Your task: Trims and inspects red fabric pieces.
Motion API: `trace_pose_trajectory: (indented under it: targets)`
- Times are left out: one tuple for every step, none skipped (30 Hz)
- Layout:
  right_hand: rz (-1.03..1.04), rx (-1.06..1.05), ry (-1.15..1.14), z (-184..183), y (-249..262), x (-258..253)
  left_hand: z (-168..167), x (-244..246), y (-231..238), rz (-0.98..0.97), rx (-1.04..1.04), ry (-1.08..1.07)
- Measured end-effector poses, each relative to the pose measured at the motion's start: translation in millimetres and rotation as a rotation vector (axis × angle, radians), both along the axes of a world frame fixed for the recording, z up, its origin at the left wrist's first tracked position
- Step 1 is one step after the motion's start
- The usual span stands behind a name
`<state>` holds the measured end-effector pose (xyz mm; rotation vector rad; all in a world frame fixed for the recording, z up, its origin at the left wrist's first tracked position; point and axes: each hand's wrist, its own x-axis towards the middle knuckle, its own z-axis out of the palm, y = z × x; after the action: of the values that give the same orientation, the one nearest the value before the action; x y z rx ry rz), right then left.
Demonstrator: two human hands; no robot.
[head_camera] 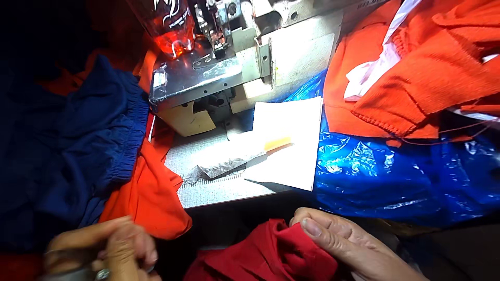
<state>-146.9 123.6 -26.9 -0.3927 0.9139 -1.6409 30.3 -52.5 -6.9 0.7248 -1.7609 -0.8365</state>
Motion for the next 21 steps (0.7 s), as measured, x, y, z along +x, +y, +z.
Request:
trace_pose_trajectory:
  targets:
    - [-0.015,0.017,-0.041,-2.1,0.0,-0.2,4.5,4.2,-0.3,-0.010,0.017,0.019]
    - [-0.022,0.032,-0.087,-4.2,-0.7,0.2,8.2,6.6,5.6,-0.067,0.041,-0.002]
    - [-0.021,0.041,-0.131,-5.7,-2.5,1.1,10.7,5.7,14.7,-0.150,0.063,-0.051]
    - [-0.012,0.049,-0.173,-6.3,-4.5,2.0,10.8,1.1,24.7,-0.225,0.062,-0.096]
    - [0.002,0.052,-0.210,-6.8,-5.9,2.9,9.5,-4.0,34.0,-0.292,0.036,-0.149]
    - [0.016,0.051,-0.240,-7.6,-6.8,3.5,7.5,-9.5,41.6,-0.349,0.010,-0.191]
    - [0.023,0.052,-0.260,-8.1,-7.3,3.7,5.5,-15.5,47.7,-0.397,-0.009,-0.211]
    - [0.021,0.053,-0.274,-8.2,-7.4,3.4,4.0,-21.7,52.4,-0.431,-0.023,-0.229]
    - [0.019,0.053,-0.275,-7.9,-7.4,3.1,2.9,-27.4,55.3,-0.459,-0.037,-0.248]
    - [0.022,0.053,-0.273,-7.5,-7.4,2.5,2.0,-31.9,56.8,-0.477,-0.053,-0.274]
    - [0.025,0.058,-0.273,-6.7,-7.3,2.0,1.5,-35.7,58.0,-0.487,-0.064,-0.296]
    - [0.031,0.064,-0.262,-5.6,-6.9,1.9,1.4,-39.1,59.2,-0.491,-0.080,-0.327]
    - [0.034,0.071,-0.243,-4.4,-6.8,2.1,0.9,-42.0,60.5,-0.486,-0.108,-0.359]
    - [0.030,0.081,-0.225,-3.6,-7.0,2.5,0.0,-44.2,61.7,-0.475,-0.142,-0.388]
    - [0.022,0.085,-0.210,-4.0,-7.3,3.0,-0.7,-45.7,62.8,-0.456,-0.173,-0.409]
    - [0.012,0.091,-0.204,-4.5,-7.5,3.6,-1.4,-46.3,63.4,-0.434,-0.188,-0.412]
    - [0.011,0.102,-0.196,-4.0,-7.5,3.8,-1.6,-45.8,63.1,-0.420,-0.176,-0.400]
    - [0.017,0.112,-0.191,-1.9,-7.4,3.5,-1.8,-44.2,61.6,-0.416,-0.138,-0.376]
    - [0.024,0.116,-0.187,-0.1,-7.4,3.5,-2.4,-42.3,59.7,-0.418,-0.084,-0.347]
    - [0.027,0.108,-0.189,0.2,-7.4,3.7,-3.6,-41.0,58.1,-0.408,-0.029,-0.315]
    - [0.023,0.090,-0.194,-0.8,-7.6,4.5,-5.6,-40.2,57.2,-0.391,0.015,-0.281]
